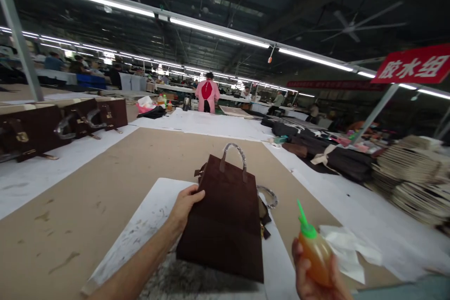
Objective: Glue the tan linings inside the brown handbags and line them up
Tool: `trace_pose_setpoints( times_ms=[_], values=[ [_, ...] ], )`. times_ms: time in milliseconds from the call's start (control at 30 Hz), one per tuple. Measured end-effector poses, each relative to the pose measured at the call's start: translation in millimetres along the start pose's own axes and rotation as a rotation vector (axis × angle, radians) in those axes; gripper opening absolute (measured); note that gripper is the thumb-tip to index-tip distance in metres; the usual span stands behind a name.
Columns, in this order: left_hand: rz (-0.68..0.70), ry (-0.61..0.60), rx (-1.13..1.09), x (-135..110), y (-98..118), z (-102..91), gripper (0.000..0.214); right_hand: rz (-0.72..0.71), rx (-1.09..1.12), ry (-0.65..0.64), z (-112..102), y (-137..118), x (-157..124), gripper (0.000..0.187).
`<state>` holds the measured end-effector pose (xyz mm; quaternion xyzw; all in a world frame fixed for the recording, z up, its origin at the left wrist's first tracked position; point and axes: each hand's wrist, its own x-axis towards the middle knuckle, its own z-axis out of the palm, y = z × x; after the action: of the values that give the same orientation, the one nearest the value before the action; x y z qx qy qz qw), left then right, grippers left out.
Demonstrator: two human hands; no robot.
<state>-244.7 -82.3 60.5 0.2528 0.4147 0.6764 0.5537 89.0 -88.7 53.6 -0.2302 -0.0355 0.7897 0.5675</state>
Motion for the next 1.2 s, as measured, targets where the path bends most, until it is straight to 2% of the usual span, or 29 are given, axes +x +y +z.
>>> trace_pose_setpoints(
  times_ms=[67,200,333,433,600,767,867,1033,1100,1200],
  values=[
    [-0.101,-0.004,-0.111,-7,1,-10.4,0.020,-0.048,0.055,0.030,16,1,5,0.049],
    [-0.209,0.108,-0.250,-22,-3,-21.4,0.026,-0.087,0.162,0.114,53,7,12,0.030],
    [-0.304,0.128,-0.300,-28,-12,-27.4,0.037,-0.051,0.167,0.050,88,23,12,0.028],
    [-0.256,0.127,-0.281,-29,-16,-29.6,0.033,-0.051,0.171,0.016,107,30,8,0.027],
    [-0.166,0.137,-0.283,-35,-15,-27.9,0.026,-0.055,0.152,-0.010,115,30,5,0.030],
    [-0.148,0.010,-0.262,-39,-15,-26.9,0.027,-0.055,0.108,-0.042,108,31,5,0.036],
    [-0.084,-0.016,-0.216,-40,-18,-26.9,0.027,-0.074,0.049,-0.080,120,32,5,0.036],
    [0.106,0.062,-0.188,-47,-19,-26.4,0.037,-0.145,-0.109,-0.237,179,43,11,0.032],
    [0.158,0.093,-0.199,-52,-15,-25.7,0.042,-0.113,-0.181,-0.378,206,56,13,0.034],
    [0.242,0.179,-0.209,-58,-8,-27.7,0.050,-0.019,-0.272,-0.654,242,85,14,0.034]
  ],
)
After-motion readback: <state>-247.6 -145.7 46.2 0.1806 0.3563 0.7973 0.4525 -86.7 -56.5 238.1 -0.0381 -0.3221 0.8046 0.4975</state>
